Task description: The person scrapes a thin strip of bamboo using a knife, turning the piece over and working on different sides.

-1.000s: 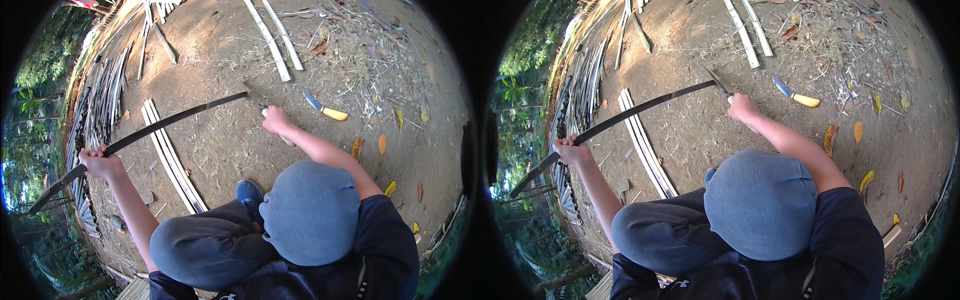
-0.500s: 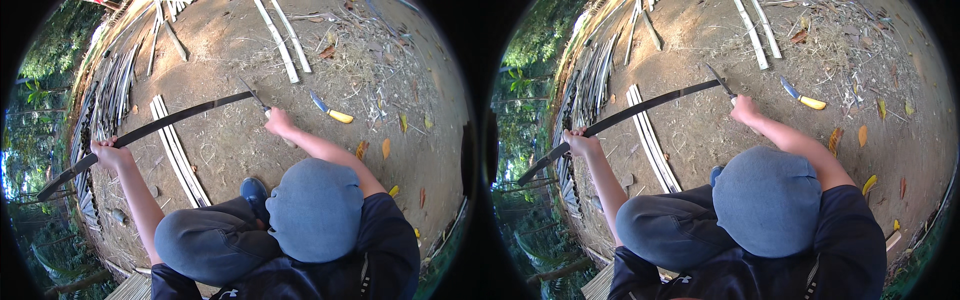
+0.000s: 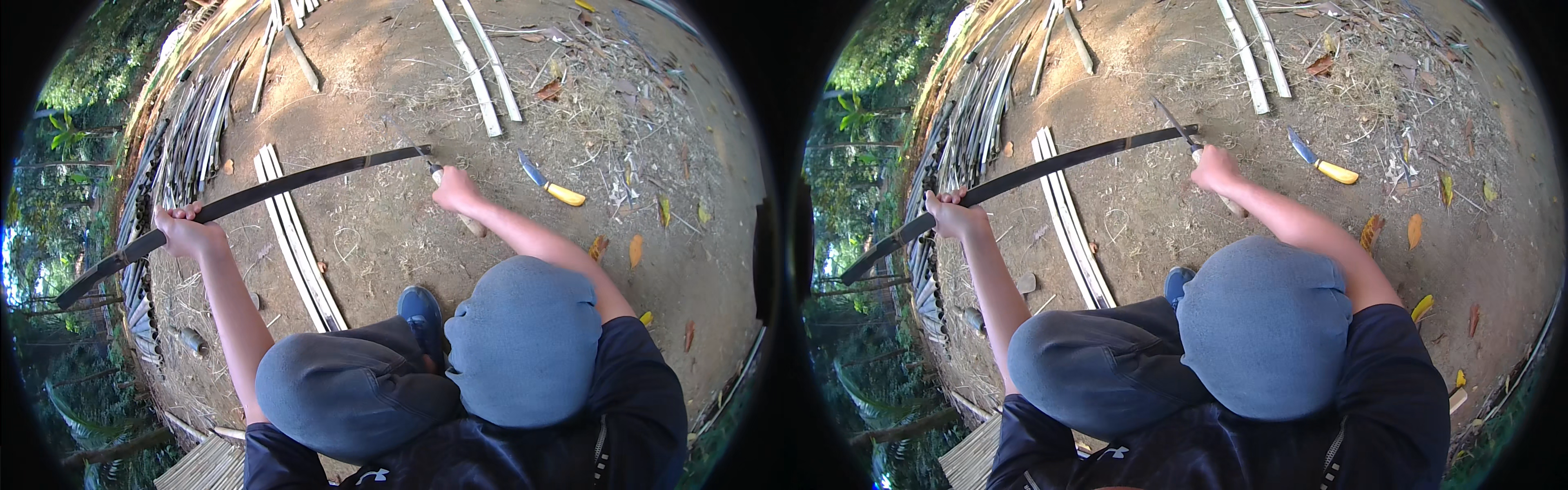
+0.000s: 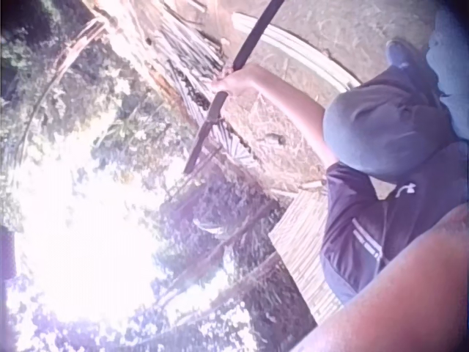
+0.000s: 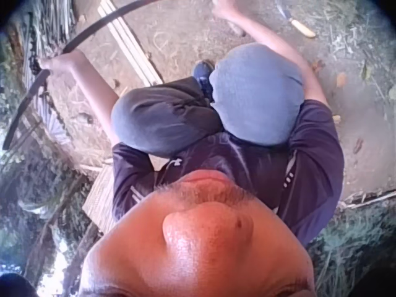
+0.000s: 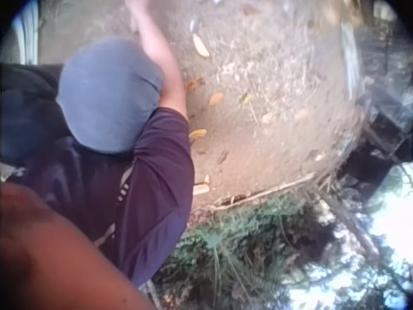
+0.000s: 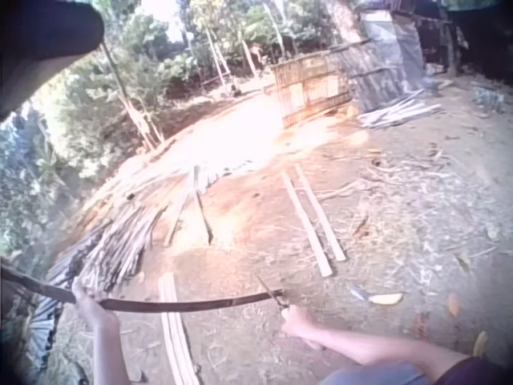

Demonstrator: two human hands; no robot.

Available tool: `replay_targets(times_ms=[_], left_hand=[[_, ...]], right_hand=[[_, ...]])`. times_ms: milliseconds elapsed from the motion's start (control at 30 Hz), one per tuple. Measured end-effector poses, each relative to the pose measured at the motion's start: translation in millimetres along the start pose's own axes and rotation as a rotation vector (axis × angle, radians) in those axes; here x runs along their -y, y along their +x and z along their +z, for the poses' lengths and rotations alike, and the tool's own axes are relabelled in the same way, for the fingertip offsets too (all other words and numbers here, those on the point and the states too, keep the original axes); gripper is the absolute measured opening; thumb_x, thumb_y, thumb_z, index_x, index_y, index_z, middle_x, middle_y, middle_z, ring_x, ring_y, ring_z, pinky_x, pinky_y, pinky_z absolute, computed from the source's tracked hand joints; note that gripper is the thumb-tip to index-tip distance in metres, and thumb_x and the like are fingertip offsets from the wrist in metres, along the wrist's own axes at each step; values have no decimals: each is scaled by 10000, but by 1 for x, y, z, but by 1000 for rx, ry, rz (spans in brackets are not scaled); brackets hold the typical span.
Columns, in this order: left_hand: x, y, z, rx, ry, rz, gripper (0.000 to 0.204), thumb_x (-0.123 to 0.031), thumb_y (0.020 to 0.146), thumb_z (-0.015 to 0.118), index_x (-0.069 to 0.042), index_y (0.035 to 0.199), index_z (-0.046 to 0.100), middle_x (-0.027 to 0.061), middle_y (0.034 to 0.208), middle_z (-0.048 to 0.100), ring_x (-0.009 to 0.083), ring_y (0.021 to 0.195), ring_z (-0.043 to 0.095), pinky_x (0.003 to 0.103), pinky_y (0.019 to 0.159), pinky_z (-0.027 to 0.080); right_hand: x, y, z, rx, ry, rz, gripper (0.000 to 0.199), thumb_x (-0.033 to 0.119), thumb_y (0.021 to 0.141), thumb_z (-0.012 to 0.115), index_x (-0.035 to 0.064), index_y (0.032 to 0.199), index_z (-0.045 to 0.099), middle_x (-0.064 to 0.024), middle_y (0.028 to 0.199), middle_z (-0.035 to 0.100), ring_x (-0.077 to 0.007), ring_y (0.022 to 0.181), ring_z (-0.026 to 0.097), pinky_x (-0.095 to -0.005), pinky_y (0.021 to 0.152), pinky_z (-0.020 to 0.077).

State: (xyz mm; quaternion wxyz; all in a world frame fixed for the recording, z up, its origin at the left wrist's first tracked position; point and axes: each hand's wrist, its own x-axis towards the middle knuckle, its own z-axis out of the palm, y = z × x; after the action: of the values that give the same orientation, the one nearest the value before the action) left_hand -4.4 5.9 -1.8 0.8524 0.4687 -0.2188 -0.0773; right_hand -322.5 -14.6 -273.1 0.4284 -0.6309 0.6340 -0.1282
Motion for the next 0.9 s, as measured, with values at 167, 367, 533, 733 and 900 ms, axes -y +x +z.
replay_targets(times_ms=[167, 367, 533, 733, 900], left_hand=[[3, 10, -5, -21, -39, -36, 353, -170, 983, 609, -104, 710, 396, -15, 630, 369, 120, 506, 368, 306, 488, 401], [5, 12, -7, -19, -22, -54, 326, -164, 987, 606, -100, 733, 413, -19, 633, 367, 118, 512, 373, 307, 488, 416], [5, 14, -10, -27, -10, -48, 314, -167, 993, 602, -103, 749, 416, -21, 633, 364, 116, 520, 368, 309, 521, 432], [2, 4, 1, 24, 3, -36, 321, -189, 1001, 599, -110, 753, 411, -22, 635, 360, 115, 530, 359, 310, 540, 428], [0, 1, 6, 42, -13, -50, 328, -201, 1004, 598, -116, 751, 408, -24, 630, 351, 114, 528, 363, 297, 541, 422]], right_hand=[[23, -15, -1, 50, 46, -37, 255, 22, 828, 630, -76, 1064, 632, -190, 817, 705, -272, 742, 725, -393, 590, 571], [-18, -19, 10, -10, 12, -49, 333, 60, 845, 629, -73, 1148, 596, -188, 869, 710, -300, 777, 726, -412, 639, 583], [-37, 0, 1, 47, 29, 113, 277, 55, 836, 612, -57, 1089, 608, -213, 902, 708, -324, 801, 724, -440, 697, 580], [-40, -22, 21, -77, 100, -57, 275, 81, 810, 634, -52, 1049, 602, -230, 928, 702, -346, 814, 719, -448, 705, 571], [-37, 8, -5, 24, 104, 123, 266, 88, 808, 651, -95, 997, 685, -297, 982, 709, -371, 919, 731, -439, 778, 583]])
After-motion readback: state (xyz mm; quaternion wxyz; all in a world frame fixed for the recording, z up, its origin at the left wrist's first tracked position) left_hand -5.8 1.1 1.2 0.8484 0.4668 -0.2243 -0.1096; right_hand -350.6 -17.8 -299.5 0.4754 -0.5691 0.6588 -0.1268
